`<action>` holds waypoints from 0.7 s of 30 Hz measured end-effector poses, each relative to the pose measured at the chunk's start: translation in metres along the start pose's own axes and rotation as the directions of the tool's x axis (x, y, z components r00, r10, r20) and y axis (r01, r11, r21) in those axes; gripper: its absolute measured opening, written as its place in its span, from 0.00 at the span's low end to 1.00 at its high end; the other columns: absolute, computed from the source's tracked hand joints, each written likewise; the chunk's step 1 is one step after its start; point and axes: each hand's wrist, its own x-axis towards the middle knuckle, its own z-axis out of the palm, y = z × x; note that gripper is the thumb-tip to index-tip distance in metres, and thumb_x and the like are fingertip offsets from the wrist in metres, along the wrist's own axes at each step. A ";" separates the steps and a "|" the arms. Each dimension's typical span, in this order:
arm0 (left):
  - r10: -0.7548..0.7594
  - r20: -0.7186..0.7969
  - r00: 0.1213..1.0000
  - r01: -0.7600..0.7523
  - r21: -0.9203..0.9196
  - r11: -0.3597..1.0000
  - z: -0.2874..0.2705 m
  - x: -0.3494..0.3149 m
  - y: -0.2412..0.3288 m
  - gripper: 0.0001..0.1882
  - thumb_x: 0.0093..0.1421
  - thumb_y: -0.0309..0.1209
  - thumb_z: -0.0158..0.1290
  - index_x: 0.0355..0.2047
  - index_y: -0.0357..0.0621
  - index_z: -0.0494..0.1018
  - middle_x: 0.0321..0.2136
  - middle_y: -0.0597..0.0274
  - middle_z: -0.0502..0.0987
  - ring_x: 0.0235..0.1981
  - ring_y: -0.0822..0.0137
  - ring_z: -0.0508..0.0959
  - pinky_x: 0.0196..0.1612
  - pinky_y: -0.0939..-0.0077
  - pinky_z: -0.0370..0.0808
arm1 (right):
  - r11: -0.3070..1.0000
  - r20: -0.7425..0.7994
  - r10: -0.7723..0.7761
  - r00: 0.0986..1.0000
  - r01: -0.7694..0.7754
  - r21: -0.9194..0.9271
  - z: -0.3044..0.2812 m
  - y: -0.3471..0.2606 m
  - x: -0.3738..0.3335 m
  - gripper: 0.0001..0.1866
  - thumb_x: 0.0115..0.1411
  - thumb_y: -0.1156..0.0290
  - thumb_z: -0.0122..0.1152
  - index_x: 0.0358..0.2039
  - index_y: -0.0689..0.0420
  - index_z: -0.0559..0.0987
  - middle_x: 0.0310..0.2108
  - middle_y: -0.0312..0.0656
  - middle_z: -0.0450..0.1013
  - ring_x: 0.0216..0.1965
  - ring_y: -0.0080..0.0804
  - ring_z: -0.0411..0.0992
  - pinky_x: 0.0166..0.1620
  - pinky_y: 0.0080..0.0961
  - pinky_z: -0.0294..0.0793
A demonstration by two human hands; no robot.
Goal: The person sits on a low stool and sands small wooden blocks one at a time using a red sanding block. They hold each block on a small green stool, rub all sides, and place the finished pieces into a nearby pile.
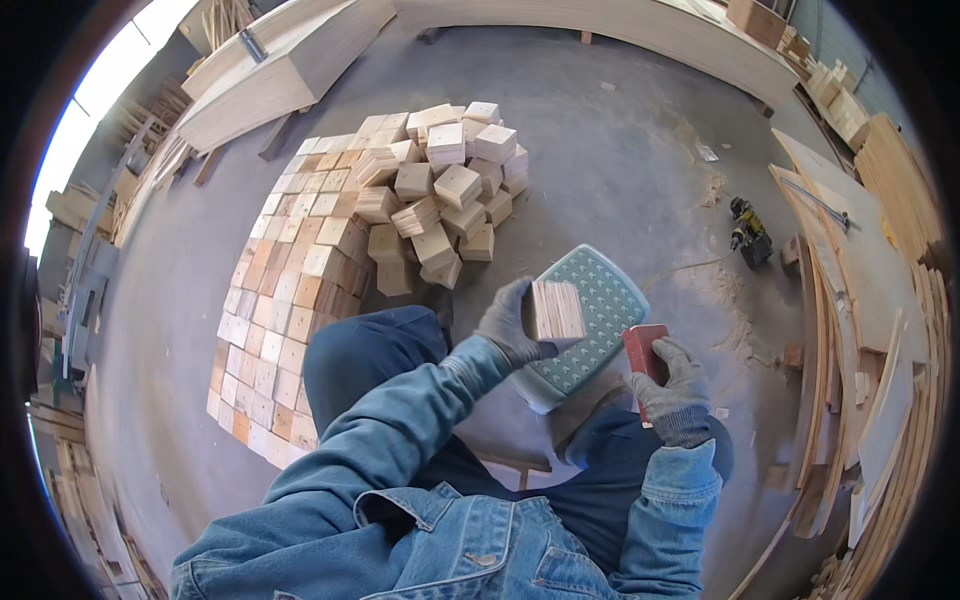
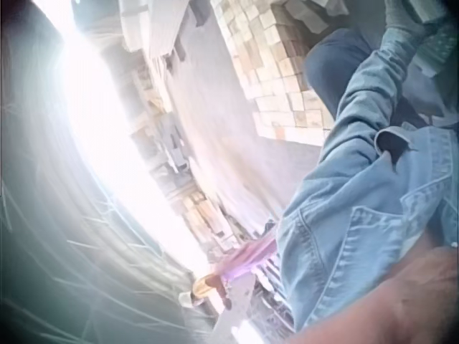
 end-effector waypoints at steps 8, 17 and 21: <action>0.065 0.106 0.992 -0.057 -0.084 0.995 0.050 0.021 -0.046 0.61 0.40 0.42 0.77 0.72 0.47 0.56 0.65 0.41 0.67 0.67 0.41 0.71 0.72 0.57 0.67 | 0.995 -0.049 -0.083 0.995 0.081 -0.051 -0.001 0.046 0.026 0.32 0.53 0.72 0.79 0.60 0.61 0.79 0.60 0.50 0.75 0.62 0.46 0.73 0.68 0.37 0.73; -0.078 0.110 0.991 0.078 0.005 0.997 0.054 0.014 -0.045 0.68 0.37 0.44 0.78 0.76 0.45 0.52 0.68 0.37 0.64 0.70 0.39 0.66 0.75 0.56 0.63 | 0.996 0.008 -0.031 0.999 0.032 -0.089 0.005 0.046 0.028 0.33 0.54 0.71 0.79 0.60 0.62 0.78 0.62 0.50 0.74 0.64 0.45 0.72 0.69 0.36 0.70; -0.021 0.077 0.997 0.020 0.016 1.000 0.049 0.015 -0.043 0.68 0.36 0.46 0.78 0.74 0.45 0.54 0.67 0.39 0.66 0.70 0.39 0.66 0.75 0.57 0.63 | 0.998 -0.006 -0.059 0.998 0.059 -0.020 0.018 0.057 0.031 0.33 0.54 0.73 0.79 0.60 0.62 0.78 0.65 0.50 0.71 0.66 0.44 0.70 0.70 0.35 0.69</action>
